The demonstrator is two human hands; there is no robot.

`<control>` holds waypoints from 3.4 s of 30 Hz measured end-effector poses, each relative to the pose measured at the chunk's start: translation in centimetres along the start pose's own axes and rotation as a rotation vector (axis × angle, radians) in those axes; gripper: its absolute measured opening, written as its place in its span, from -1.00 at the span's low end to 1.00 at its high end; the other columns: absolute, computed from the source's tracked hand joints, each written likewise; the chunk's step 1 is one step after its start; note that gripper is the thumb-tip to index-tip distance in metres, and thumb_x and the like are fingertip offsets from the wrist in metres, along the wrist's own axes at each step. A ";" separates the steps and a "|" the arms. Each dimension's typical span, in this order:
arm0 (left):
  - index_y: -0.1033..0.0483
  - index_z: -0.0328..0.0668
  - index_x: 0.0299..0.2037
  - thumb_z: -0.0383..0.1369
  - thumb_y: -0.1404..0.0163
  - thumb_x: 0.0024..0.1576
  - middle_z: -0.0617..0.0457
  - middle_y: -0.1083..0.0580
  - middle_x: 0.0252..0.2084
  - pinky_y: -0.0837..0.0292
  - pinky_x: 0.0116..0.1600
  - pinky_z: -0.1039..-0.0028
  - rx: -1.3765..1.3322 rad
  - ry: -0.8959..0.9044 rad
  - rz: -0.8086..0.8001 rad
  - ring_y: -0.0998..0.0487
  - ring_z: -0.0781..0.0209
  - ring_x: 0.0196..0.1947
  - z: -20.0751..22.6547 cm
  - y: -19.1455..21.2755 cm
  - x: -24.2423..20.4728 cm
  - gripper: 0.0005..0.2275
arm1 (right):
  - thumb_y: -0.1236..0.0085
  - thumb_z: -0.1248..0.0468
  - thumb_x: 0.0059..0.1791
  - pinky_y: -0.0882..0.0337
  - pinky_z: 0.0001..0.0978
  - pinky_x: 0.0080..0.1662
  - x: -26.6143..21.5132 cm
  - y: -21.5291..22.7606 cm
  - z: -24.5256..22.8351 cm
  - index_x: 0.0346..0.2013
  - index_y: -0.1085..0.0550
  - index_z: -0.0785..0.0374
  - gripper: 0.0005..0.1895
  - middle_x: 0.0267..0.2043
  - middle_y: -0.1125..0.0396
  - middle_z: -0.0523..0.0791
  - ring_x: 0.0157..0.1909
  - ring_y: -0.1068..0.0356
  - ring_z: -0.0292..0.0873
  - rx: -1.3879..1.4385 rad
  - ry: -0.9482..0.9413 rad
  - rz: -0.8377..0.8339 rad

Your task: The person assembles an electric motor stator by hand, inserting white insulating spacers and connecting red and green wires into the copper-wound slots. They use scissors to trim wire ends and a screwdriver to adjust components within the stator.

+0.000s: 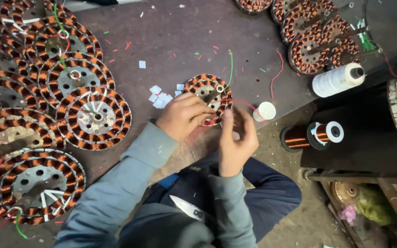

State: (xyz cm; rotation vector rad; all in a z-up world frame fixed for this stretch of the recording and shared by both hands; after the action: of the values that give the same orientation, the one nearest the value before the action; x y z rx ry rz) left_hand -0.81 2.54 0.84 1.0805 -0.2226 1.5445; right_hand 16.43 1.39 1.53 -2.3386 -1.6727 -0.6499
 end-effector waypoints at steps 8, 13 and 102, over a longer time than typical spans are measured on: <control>-0.62 -0.22 -0.19 -0.42 -0.21 0.04 -0.02 -0.52 -0.24 -0.47 -0.10 0.20 -0.002 0.059 0.065 -0.54 -0.08 -0.18 0.2 0.1 -0.2 -0.84 | -0.02 0.39 0.15 -0.42 -0.43 0.10 0.2 -2.1 -4.3 0.03 -0.49 0.42 -0.80 -0.02 -0.46 -0.06 0.03 -0.43 -0.27 0.110 0.080 -0.312; -0.61 -0.24 -0.12 -0.41 -0.18 0.11 -0.06 -0.50 -0.22 -0.46 -0.11 0.20 -0.060 0.049 0.062 -0.53 -0.11 -0.18 -0.2 -0.2 -0.6 -0.83 | -0.15 0.44 0.08 -0.38 -0.38 0.09 -0.9 -2.0 -5.0 0.04 -0.45 0.48 -0.75 -0.03 -0.39 -0.01 -0.03 -0.37 -0.21 -0.055 0.360 -0.345; -0.45 -0.27 0.10 -0.43 -0.30 -0.02 -0.24 -0.38 0.08 -0.43 0.11 0.14 0.166 0.323 0.130 -0.47 -0.25 0.04 -3.5 -0.1 -1.9 -0.54 | -0.13 0.42 -0.05 -0.34 -0.02 -0.12 -0.2 -5.2 0.3 -0.20 -0.38 0.39 -0.84 -0.21 -0.33 0.12 -0.15 -0.36 0.21 -0.637 0.367 -0.207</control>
State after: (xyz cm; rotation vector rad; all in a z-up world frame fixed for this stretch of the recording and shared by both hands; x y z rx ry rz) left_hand -2.72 3.62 -2.48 0.9399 0.0593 1.8551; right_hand 11.54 3.11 0.66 -2.2023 -1.7136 -1.7520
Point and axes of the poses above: each hand's wrist, its own x-axis towards the middle knuckle, its own y-axis out of the back of the hand, z = x × y, the point moved 5 cm from there along x, towards the middle knuckle
